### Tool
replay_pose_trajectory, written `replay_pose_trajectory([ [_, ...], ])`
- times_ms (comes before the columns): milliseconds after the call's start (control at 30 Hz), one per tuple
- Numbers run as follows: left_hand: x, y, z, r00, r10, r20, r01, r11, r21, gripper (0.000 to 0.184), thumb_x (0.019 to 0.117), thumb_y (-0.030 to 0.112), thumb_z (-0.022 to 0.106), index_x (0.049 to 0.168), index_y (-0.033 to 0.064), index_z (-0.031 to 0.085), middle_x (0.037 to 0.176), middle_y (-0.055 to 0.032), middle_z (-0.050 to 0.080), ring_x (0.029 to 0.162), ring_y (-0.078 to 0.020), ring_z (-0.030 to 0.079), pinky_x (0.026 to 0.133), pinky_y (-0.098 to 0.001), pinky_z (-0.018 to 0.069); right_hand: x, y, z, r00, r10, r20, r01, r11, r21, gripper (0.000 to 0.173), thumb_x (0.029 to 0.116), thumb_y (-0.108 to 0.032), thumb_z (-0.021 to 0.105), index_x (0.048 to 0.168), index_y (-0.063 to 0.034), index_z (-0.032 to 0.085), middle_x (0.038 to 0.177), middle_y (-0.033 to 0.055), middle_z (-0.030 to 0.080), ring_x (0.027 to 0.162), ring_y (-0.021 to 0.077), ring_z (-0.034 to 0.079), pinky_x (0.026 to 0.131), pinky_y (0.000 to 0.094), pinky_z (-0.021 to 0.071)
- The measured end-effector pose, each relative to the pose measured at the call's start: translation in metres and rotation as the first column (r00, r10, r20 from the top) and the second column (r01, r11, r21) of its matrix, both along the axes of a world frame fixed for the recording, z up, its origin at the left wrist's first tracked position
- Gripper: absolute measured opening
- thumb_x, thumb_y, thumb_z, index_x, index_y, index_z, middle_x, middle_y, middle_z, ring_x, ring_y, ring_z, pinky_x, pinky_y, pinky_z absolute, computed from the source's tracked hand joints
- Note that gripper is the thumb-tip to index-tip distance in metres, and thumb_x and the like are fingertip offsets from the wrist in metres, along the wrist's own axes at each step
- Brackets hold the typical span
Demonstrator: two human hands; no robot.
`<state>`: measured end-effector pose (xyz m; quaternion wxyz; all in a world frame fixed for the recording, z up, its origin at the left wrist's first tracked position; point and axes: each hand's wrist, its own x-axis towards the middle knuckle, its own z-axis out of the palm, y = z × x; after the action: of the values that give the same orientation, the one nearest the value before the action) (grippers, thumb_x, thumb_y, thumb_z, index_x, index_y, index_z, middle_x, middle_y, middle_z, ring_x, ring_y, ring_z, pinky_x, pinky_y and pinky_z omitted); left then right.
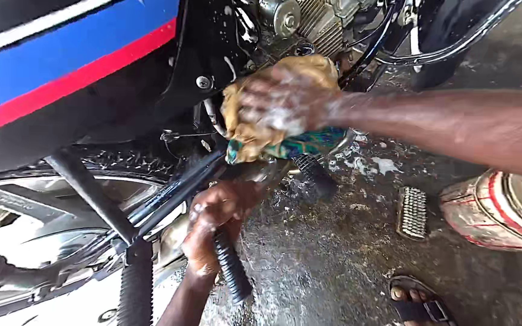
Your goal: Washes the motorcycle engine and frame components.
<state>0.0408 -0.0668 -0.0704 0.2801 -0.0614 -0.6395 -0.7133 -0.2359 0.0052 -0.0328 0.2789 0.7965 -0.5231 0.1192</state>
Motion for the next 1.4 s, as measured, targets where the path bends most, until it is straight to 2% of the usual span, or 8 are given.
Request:
replay_pose_trajectory([
  [200,0.002,-0.003,-0.014,0.997,-0.024,-0.067,0.024,1.000,0.005,0.030,0.0991,0.038,0.054,0.081,0.0181,0.066,0.074,0.0067,0.061,0.078,-0.0096,0.062,0.088,-0.0330,0.0519,-0.090,0.065,0.019,0.985,-0.173,0.018,0.167,0.969,0.182,0.073,0.0909,-0.048,0.059,0.131,0.0127,0.057,0.144,0.0356,0.052,0.139,0.0569,0.041,0.113,0.0724,0.0214],
  [400,-0.001,-0.003,-0.012,0.997,-0.029,-0.072,0.028,1.000,-0.007,0.030,0.0983,0.036,0.053,0.074,0.0211,0.062,0.068,0.0086,0.055,0.071,-0.0082,0.058,0.085,-0.0327,0.0513,0.009,-0.002,-0.013,0.996,0.052,-0.066,-0.061,0.987,-0.146,0.032,0.1029,-0.014,0.047,0.126,-0.0159,0.070,0.135,0.0106,0.067,0.131,0.0348,0.058,0.109,0.0581,0.0362],
  [567,0.000,0.003,-0.012,0.996,0.025,-0.082,-0.022,0.999,0.040,0.028,0.0974,0.034,0.056,0.075,0.0214,0.065,0.068,0.0086,0.058,0.071,-0.0084,0.060,0.084,-0.0317,0.0524,-0.052,0.043,0.000,0.987,-0.133,0.089,0.134,0.991,-0.013,0.053,0.0837,-0.031,0.070,0.128,-0.0028,0.066,0.140,0.0227,0.061,0.136,0.0469,0.049,0.112,0.0673,0.0306],
  [733,-0.011,-0.006,-0.008,0.993,-0.067,-0.094,0.062,0.997,-0.052,0.032,0.0989,0.038,0.054,0.073,0.0211,0.063,0.064,0.0109,0.054,0.066,-0.0055,0.057,0.079,-0.0290,0.0514,-0.057,0.067,0.016,0.919,-0.383,0.091,0.354,0.906,0.232,0.049,0.0955,-0.030,0.061,0.134,0.0013,0.061,0.149,0.0248,0.051,0.144,0.0472,0.039,0.119,0.0706,0.0129],
  [900,-0.006,-0.006,-0.005,0.997,-0.063,-0.043,0.062,0.998,-0.029,0.030,0.0974,0.036,0.055,0.072,0.0222,0.063,0.066,0.0103,0.056,0.069,-0.0061,0.059,0.082,-0.0306,0.0525,0.002,0.001,-0.008,0.997,0.057,0.048,-0.053,0.996,-0.073,0.032,0.0986,-0.013,0.053,0.123,-0.0137,0.073,0.137,0.0072,0.068,0.137,0.0353,0.054,0.115,0.0625,0.0281],
  [1100,-0.001,-0.008,-0.008,1.000,-0.017,0.012,0.018,0.995,-0.094,0.028,0.0977,0.031,0.047,0.076,0.0225,0.063,0.070,0.0088,0.059,0.073,-0.0090,0.061,0.085,-0.0332,0.0519,-0.097,0.089,0.018,0.940,-0.338,0.053,0.326,0.931,0.163,0.047,0.0958,-0.028,0.058,0.128,0.0057,0.061,0.143,0.0293,0.055,0.138,0.0496,0.046,0.115,0.0658,0.0308],
  [1267,-0.005,-0.006,-0.001,0.999,-0.023,0.045,0.026,0.997,-0.074,0.026,0.0959,0.029,0.048,0.076,0.0228,0.063,0.070,0.0081,0.060,0.073,-0.0091,0.061,0.083,-0.0320,0.0520,-0.079,0.194,0.016,0.424,-0.851,0.309,0.735,0.523,0.432,0.024,0.1005,-0.018,0.059,0.111,0.0017,0.067,0.109,0.0314,0.066,0.107,0.0540,0.063,0.083,0.0741,0.0465],
  [1400,-0.010,-0.005,0.002,0.999,-0.032,0.044,0.036,0.996,-0.077,0.026,0.0955,0.029,0.048,0.076,0.0225,0.063,0.068,0.0082,0.059,0.070,-0.0084,0.060,0.081,-0.0312,0.0520,0.000,0.272,-0.098,-0.092,-0.836,0.542,0.713,0.324,0.621,0.042,0.0979,-0.034,0.067,0.120,0.0014,0.066,0.111,0.0307,0.067,0.103,0.0507,0.065,0.084,0.0737,0.0492],
])
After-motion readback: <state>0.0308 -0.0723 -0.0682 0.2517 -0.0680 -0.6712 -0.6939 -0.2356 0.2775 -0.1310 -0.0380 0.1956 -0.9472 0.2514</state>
